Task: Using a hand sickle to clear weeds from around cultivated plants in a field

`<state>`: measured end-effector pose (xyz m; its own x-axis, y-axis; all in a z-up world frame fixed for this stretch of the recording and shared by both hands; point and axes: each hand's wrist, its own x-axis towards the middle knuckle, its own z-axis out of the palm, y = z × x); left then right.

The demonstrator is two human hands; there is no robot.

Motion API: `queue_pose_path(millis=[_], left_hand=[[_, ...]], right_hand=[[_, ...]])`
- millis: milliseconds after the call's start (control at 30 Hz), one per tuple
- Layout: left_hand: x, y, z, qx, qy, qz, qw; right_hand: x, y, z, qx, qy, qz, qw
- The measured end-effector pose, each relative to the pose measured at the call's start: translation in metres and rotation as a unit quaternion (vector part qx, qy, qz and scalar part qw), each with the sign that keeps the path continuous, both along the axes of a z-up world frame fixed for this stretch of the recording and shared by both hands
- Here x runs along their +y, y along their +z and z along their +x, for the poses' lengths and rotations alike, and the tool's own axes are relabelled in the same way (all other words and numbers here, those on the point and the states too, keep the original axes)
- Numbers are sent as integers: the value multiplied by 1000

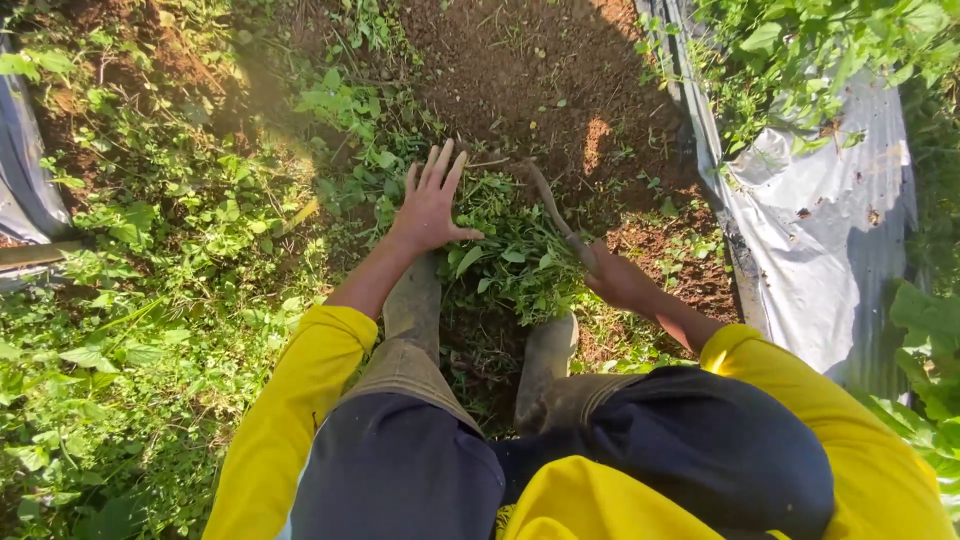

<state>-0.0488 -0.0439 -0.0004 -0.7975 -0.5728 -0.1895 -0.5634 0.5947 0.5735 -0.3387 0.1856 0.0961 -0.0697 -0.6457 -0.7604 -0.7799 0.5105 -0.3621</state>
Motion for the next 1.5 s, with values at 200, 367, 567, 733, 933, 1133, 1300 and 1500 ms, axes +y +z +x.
queue_pose_path(millis=[200, 367, 567, 733, 933, 1133, 1300, 1500], left_hand=[[-4, -14, -12, -52, -79, 25, 995], [14, -16, -1, -66, -80, 38, 994], [25, -12, 10, -47, -91, 26, 994], [33, -25, 18, -35, -96, 1, 995], [45, -35, 25, -26, -104, -29, 994], [56, -30, 36, -18, -129, -67, 989], [63, -37, 41, 35, -128, -93, 987], [31, -24, 6, 65, -51, -104, 991]], right_hand=[[-7, -8, -8, 32, -65, -111, 991], [-79, 25, -5, 22, -105, -167, 980], [-86, 41, 10, -18, -114, -123, 986], [-19, -4, -4, -65, -59, -5, 996], [3, -27, -6, 42, -45, -52, 997], [-68, -20, -19, 16, -150, -205, 967], [-49, -4, -2, -24, -74, -88, 993], [51, -26, -3, -107, -75, 0, 991]])
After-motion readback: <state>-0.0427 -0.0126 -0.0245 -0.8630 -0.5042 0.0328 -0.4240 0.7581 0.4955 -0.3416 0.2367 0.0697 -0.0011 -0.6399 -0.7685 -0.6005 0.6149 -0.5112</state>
